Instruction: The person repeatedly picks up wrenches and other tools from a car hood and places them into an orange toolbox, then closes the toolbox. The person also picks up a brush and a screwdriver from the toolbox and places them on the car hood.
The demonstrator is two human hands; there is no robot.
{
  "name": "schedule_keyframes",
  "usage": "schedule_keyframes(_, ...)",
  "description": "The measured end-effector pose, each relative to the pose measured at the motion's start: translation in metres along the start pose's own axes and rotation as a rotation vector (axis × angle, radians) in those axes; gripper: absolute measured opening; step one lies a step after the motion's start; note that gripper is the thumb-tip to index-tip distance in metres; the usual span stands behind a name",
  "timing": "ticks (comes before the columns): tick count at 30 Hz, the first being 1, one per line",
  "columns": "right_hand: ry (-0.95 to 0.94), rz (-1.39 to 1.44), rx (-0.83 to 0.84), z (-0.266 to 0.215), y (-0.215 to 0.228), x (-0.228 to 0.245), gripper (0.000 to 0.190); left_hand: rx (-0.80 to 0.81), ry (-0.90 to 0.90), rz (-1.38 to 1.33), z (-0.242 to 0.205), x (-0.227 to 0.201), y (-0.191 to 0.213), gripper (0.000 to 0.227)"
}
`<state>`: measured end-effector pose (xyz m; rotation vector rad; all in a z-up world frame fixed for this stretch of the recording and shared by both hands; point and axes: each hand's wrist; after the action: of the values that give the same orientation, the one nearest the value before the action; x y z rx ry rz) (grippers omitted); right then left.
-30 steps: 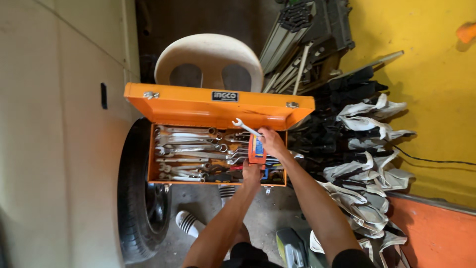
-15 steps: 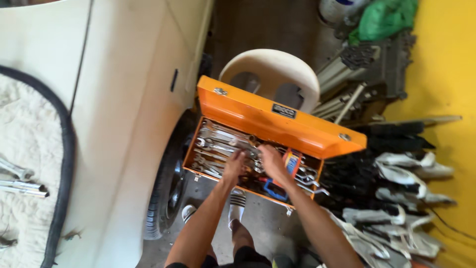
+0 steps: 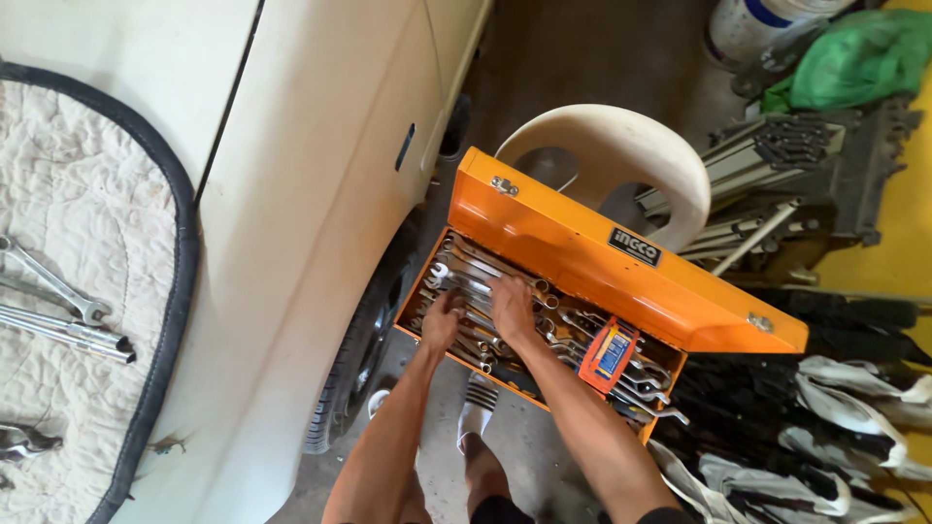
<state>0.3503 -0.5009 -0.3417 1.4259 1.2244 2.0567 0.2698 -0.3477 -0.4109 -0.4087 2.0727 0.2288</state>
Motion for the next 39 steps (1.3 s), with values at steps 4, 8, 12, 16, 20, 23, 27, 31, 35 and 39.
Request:
schedule_keyframes(4, 0.026, -0.088, -0.041, 0.000, -0.002, 0.011, 0.014, 0.004, -0.028, 0.198, -0.008, -0.007, -0.002, 0.058)
schedule_keyframes(8, 0.002, -0.104, -0.001, 0.001, 0.004, 0.017, 0.014, 0.025, 0.057, 0.198, -0.008, -0.004, 0.000, 0.066)
schedule_keyframes(12, -0.008, 0.016, -0.063, -0.003, 0.023, 0.012, 0.018, 0.032, -0.188, 0.389, 0.001, 0.008, 0.012, 0.066)
schedule_keyframes(16, -0.024, 0.140, -0.012, -0.008, 0.053, 0.006, 0.024, 0.048, -0.257, 0.483, -0.008, -0.005, 0.020, 0.065)
schedule_keyframes(20, -0.002, 0.229, 0.112, 0.008, 0.098, 0.020, 0.023, -0.075, -0.354, 0.484, -0.043, -0.076, 0.026, 0.043)
schedule_keyframes(23, 0.086, 0.222, 0.105, 0.021, 0.138, 0.052, 0.021, -0.099, -0.536, 0.503, -0.088, -0.151, 0.042, 0.029)
schedule_keyframes(27, 0.182, 0.250, 0.124, 0.042, 0.183, 0.132, 0.020, -0.133, -0.679, 0.484, -0.147, -0.240, 0.069, 0.024)
schedule_keyframes(31, 0.351, 0.265, 0.152, 0.043, 0.191, 0.235, 0.019, -0.268, -0.846, 0.486, -0.194, -0.289, 0.117, 0.021)
schedule_keyframes(35, 0.562, 0.261, 0.115, 0.039, 0.172, 0.334, 0.018, -0.330, -0.791, 0.364, -0.235, -0.308, 0.182, 0.023)
schedule_keyframes(39, 0.641, 0.314, 0.185, 0.032, 0.140, 0.413, 0.018, -0.407, -0.738, 0.291, -0.274, -0.313, 0.260, 0.024)
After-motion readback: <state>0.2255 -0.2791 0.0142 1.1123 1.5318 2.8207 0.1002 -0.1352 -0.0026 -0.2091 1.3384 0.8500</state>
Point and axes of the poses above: each hand's wrist, its own z-axis towards the middle knuckle, its own y-axis out of the back of the hand, x = y × z, and after that the axes turned 1 degree about -z, right-handed
